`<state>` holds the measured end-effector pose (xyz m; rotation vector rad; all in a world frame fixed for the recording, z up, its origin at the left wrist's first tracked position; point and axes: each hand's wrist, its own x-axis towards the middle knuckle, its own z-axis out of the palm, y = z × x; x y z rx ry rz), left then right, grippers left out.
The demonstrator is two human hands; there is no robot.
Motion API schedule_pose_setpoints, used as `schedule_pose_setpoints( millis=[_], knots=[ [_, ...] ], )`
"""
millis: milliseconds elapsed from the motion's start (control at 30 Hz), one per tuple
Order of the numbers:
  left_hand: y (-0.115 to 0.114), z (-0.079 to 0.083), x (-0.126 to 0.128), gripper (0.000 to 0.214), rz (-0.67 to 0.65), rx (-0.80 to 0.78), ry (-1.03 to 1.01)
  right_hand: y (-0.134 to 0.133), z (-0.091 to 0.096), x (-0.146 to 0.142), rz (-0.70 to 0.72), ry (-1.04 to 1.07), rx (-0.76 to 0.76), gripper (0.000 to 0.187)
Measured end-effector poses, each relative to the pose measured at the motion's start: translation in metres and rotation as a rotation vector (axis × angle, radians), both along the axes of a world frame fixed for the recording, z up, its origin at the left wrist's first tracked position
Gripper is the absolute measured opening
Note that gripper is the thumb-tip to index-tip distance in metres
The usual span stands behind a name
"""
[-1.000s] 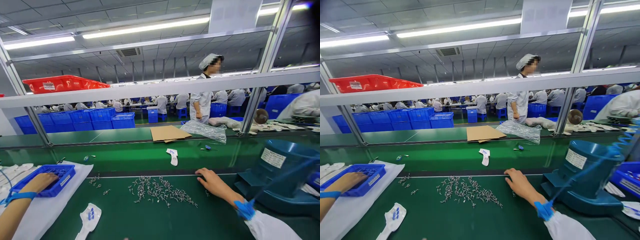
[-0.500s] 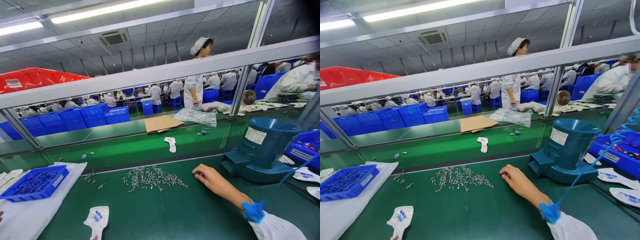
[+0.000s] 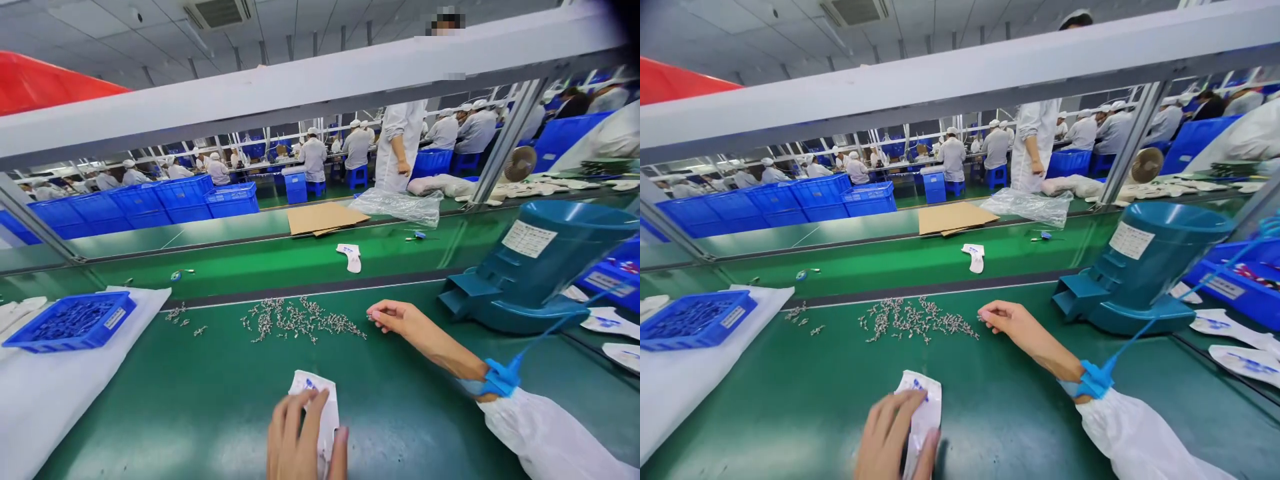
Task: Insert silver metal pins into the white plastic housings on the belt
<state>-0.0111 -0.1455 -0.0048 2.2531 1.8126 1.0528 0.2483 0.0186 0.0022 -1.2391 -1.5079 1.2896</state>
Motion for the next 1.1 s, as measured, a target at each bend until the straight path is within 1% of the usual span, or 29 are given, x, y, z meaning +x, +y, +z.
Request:
schedule_pose_setpoints(
  millis=[67, 133, 200, 267, 333, 433, 500, 600, 700, 800, 967, 1100],
  knots=[
    [0.035, 0.028, 0.014, 0.03, -0.144, -0.122, -0.056, -0.008, 0.001, -0.012, 0.055, 0.064, -0.034, 0.046],
    [0.071, 0.048, 0.025, 0.023, -0.27, -0.216, -0.085, -0.016, 0.003, -0.023, 0.102, 0.118, -0.069, 0.045],
    [0.098, 0.056, 0.031, 0.018, -0.33, -0.247, -0.081, -0.021, 0.004, -0.03, 0.118, 0.143, -0.092, 0.046],
    [0.112, 0.054, 0.035, 0.013, -0.362, -0.261, -0.071, -0.023, 0.004, -0.033, 0.109, 0.141, -0.093, 0.046],
    [0.115, 0.048, 0.035, 0.012, -0.373, -0.274, -0.067, -0.023, 0.003, -0.032, 0.102, 0.134, -0.074, 0.044],
    [0.113, 0.043, 0.033, 0.017, -0.371, -0.3, -0.06, -0.023, 0.003, -0.029, 0.117, 0.103, -0.03, 0.037],
    [0.114, 0.042, 0.03, 0.018, -0.388, -0.325, -0.054, -0.025, 0.005, -0.027, 0.129, 0.017, 0.028, 0.032],
    [0.118, 0.04, 0.027, 0.022, -0.419, -0.352, -0.052, -0.03, 0.009, -0.026, 0.138, -0.16, 0.169, 0.027],
    [0.118, 0.038, 0.027, 0.025, -0.429, -0.353, -0.067, -0.034, 0.01, -0.027, 0.137, -0.213, 0.246, 0.03],
    [0.116, 0.037, 0.029, 0.022, -0.433, -0.329, -0.097, -0.034, 0.008, -0.028, 0.096, -0.208, 0.27, 0.034],
    [0.115, 0.037, 0.031, 0.012, -0.415, -0.277, -0.117, -0.032, 0.004, -0.028, 0.037, -0.155, 0.235, 0.031],
    [0.115, 0.037, 0.032, 0.015, -0.402, -0.262, -0.119, -0.034, 0.005, -0.031, 0.029, -0.052, 0.194, 0.028]
  ],
)
